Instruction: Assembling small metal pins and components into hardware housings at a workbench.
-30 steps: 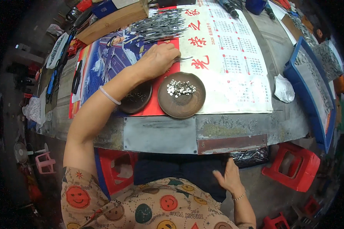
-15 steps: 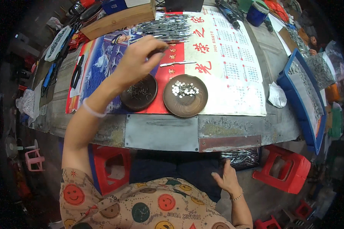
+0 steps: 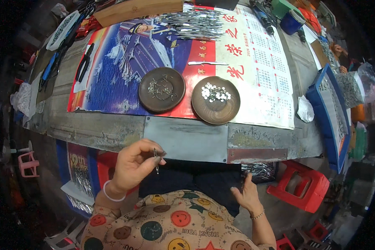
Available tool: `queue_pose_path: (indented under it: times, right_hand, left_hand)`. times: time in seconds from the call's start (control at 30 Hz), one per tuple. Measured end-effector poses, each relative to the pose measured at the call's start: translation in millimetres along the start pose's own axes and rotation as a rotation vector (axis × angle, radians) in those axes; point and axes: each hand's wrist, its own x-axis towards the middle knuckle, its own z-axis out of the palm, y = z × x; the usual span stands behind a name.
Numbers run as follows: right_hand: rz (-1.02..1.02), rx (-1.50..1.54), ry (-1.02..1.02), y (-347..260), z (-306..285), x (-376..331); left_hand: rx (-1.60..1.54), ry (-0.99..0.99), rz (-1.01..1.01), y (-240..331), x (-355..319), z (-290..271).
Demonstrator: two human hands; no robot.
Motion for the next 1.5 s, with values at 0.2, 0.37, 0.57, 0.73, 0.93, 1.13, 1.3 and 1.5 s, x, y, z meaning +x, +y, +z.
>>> queue_pose_path:
  times: [0.2,0.37,0.57,0.73,0.93,1.13,1.3,1.5]
  right_hand:
    - [-0.148,-0.296,0.242,53,30,41]
    - [-0.225,-0.115,0.312,-1,17,21]
    - [-0.097,0.052,-0.172,-71,-9,-19]
    - [-0.683,-0.105,0.118,-164,-35,32]
    - [-0.996,-0.255,0.220,-258,-41,125]
    - [-1.024,-0.491,0.211,-300,-24,191]
    - [-0.998,-0.657,0.260,-306,-11,209]
    - [-0.935,-0.566,0.061,-299,-36,193]
  left_hand:
    - [-0.186,-0.094,-0.148,-16,-15,7]
    - [-0.182,-0.163,-0.177,-20,-22,12]
    - [-0.256,-0.157,-0.230,-28,-30,14]
    - [-0.292,-0.118,-0.202,-27,-38,10]
    - [-0.191,-0.118,-0.140,-22,-51,0]
    - [-0.374,-0.075,-0.207,-35,-63,1]
    - [-0.360,-0.059,-0.198,-32,-60,-6]
    - [-0.316,-0.059,-0.184,-32,-56,-16]
